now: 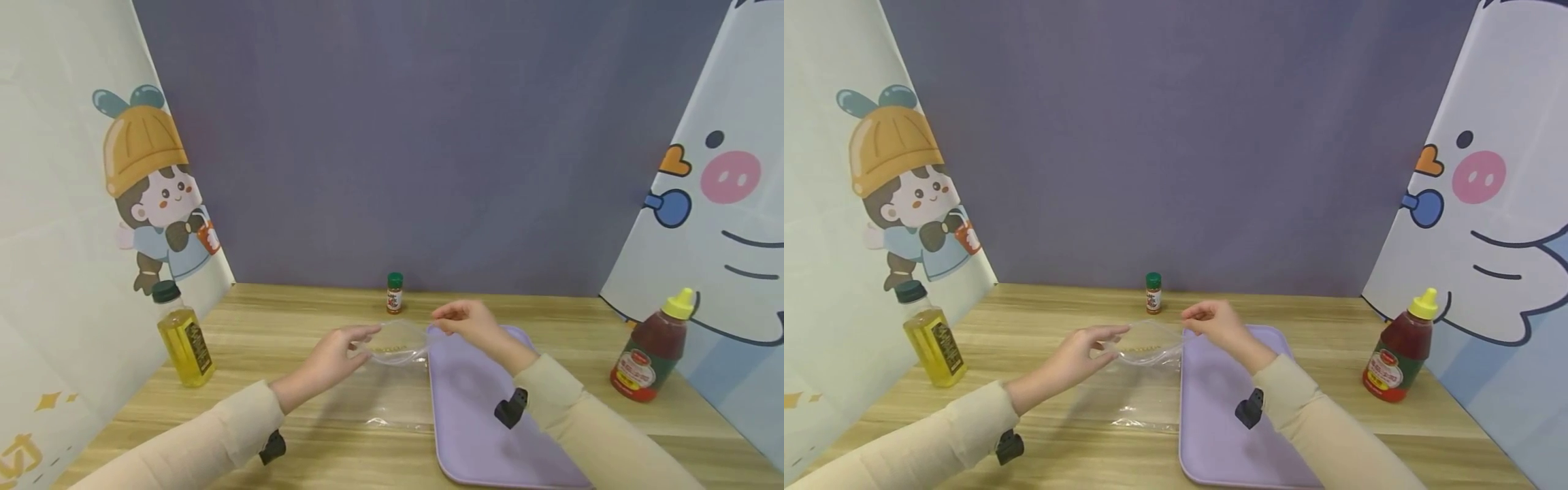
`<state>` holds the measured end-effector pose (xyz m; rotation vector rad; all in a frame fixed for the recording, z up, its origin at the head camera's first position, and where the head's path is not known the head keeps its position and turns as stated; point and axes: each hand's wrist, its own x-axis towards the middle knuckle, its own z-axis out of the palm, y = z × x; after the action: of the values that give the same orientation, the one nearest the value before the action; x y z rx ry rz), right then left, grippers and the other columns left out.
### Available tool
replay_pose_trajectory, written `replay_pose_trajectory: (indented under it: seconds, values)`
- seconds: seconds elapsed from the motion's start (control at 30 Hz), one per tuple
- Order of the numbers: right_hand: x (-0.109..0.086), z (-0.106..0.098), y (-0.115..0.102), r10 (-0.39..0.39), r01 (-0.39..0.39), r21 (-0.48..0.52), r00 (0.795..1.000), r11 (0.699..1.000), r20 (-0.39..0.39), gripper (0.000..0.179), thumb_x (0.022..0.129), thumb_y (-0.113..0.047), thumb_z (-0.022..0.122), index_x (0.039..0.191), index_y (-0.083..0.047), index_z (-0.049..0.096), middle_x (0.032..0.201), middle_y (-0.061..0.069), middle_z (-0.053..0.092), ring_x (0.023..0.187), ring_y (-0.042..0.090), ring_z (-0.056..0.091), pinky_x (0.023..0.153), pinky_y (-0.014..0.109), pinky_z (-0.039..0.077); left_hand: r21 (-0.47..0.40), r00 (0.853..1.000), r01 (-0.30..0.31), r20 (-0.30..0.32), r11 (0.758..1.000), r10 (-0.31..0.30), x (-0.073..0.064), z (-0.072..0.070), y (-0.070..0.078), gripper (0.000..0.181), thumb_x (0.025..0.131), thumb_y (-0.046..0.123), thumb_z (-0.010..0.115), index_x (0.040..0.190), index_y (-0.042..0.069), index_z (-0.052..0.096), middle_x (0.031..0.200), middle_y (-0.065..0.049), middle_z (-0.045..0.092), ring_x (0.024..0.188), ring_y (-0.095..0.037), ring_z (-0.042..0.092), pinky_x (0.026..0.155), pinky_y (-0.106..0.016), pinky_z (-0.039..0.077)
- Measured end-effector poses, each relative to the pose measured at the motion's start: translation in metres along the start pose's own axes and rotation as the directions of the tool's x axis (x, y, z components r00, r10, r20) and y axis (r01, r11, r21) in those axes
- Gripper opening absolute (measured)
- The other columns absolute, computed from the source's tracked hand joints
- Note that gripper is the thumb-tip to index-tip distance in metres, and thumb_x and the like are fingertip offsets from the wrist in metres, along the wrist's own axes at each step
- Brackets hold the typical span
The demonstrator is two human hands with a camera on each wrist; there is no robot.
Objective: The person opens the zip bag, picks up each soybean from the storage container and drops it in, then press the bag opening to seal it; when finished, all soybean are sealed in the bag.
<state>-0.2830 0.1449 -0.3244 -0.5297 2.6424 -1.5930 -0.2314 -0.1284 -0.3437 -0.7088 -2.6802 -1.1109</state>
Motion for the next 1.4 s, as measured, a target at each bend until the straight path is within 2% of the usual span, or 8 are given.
replay_pose_trajectory:
  seconds: [0.2,0.4,0.57,0.7,0.87,0.97,1.07,1.4]
  values:
    - [-0.008,-0.007,0.012,-0.071,0.076,-0.049,0.993,0.996,0.097,0.029,0.085,0.007,0.059,0.113,0.008,0.065,0.113,0.023,0.067,0.105,0.038,0.062,0.082,0.029,0.056,-0.001,1.0,-0.013,-0.012,1.0,0.013,0.0,-0.005,-0.002,0.042,0.089,0.006,0.065,0.131,0.01,0.06,0.132,-0.011,0.062,0.102,-0.027,0.066,0.085,-0.035,0.059]
    - [-0.009,0.001,0.023,-0.01,0.011,-0.043,1.0,0.999,0.029,0.025,0.083,-0.01,0.074,0.104,0.002,0.072,0.103,0.014,0.073,0.09,0.017,0.067,0.075,0.024,0.056,-0.057,1.0,0.019,0.002,0.998,-0.019,-0.001,-0.009,-0.003,0.039,0.092,0.008,0.062,0.131,0.012,0.06,0.131,-0.013,0.062,0.097,-0.027,0.067,0.074,-0.023,0.06]
    - [-0.009,0.008,0.027,0.011,-0.013,-0.03,0.999,0.999,-0.048,0.023,0.082,-0.022,0.077,0.097,-0.004,0.076,0.098,0.008,0.075,0.084,0.007,0.066,0.076,0.025,0.056,-0.094,0.999,-0.029,0.029,0.995,0.032,-0.001,-0.014,-0.011,0.036,0.098,0.014,0.055,0.133,0.013,0.058,0.131,-0.011,0.062,0.105,-0.024,0.066,0.085,-0.028,0.057]
    - [-0.01,0.011,0.028,0.017,-0.017,-0.003,0.998,1.0,-0.069,0.024,0.083,-0.022,0.077,0.098,-0.004,0.076,0.098,0.008,0.075,0.084,0.008,0.066,0.078,0.03,0.057,-0.127,0.998,-0.059,0.016,0.99,0.062,0.0,-0.018,-0.019,0.042,0.096,0.021,0.06,0.137,0.015,0.054,0.133,-0.007,0.062,0.109,-0.023,0.064,0.09,-0.034,0.055]
    - [-0.01,0.012,0.03,0.045,-0.043,0.024,0.995,0.999,-0.092,0.025,0.084,-0.024,0.076,0.1,-0.006,0.076,0.098,0.007,0.075,0.083,0.022,0.066,0.079,0.041,0.055,-0.152,0.996,-0.05,-0.083,0.987,0.038,0.005,-0.02,-0.031,0.053,0.087,0.014,0.071,0.137,0.012,0.054,0.124,-0.01,0.067,0.105,-0.025,0.066,0.087,-0.035,0.058]
    - [-0.009,0.011,0.031,0.049,-0.045,0.051,0.996,0.998,-0.08,0.027,0.084,-0.024,0.075,0.103,-0.005,0.075,0.096,0.007,0.075,0.085,0.026,0.067,0.079,0.04,0.056,-0.159,0.984,0.022,-0.173,0.987,-0.05,0.008,-0.021,-0.037,0.035,0.086,0.013,0.072,0.12,0.008,0.066,0.11,-0.009,0.072,0.097,-0.023,0.068,0.083,-0.031,0.058]
    - [-0.006,0.011,0.032,0.049,-0.043,0.084,0.997,0.996,-0.064,0.029,0.085,-0.024,0.075,0.105,-0.003,0.074,0.094,0.007,0.075,0.084,0.019,0.068,0.079,0.034,0.058,-0.166,0.961,0.088,-0.245,0.982,-0.127,0.011,-0.023,-0.042,0.018,0.086,0.017,0.072,0.102,0.01,0.073,0.099,-0.005,0.075,0.092,-0.018,0.068,0.081,-0.03,0.058]
    - [0.002,0.015,0.024,0.045,-0.032,0.152,0.996,0.988,-0.082,0.031,0.088,-0.02,0.071,0.109,0.002,0.07,0.092,0.008,0.074,0.081,0.01,0.065,0.079,0.032,0.059,-0.132,0.936,0.117,-0.317,0.984,-0.153,0.019,-0.026,-0.053,0.009,0.087,0.018,0.071,0.092,0.011,0.074,0.091,-0.004,0.074,0.086,-0.016,0.067,0.078,-0.032,0.058]
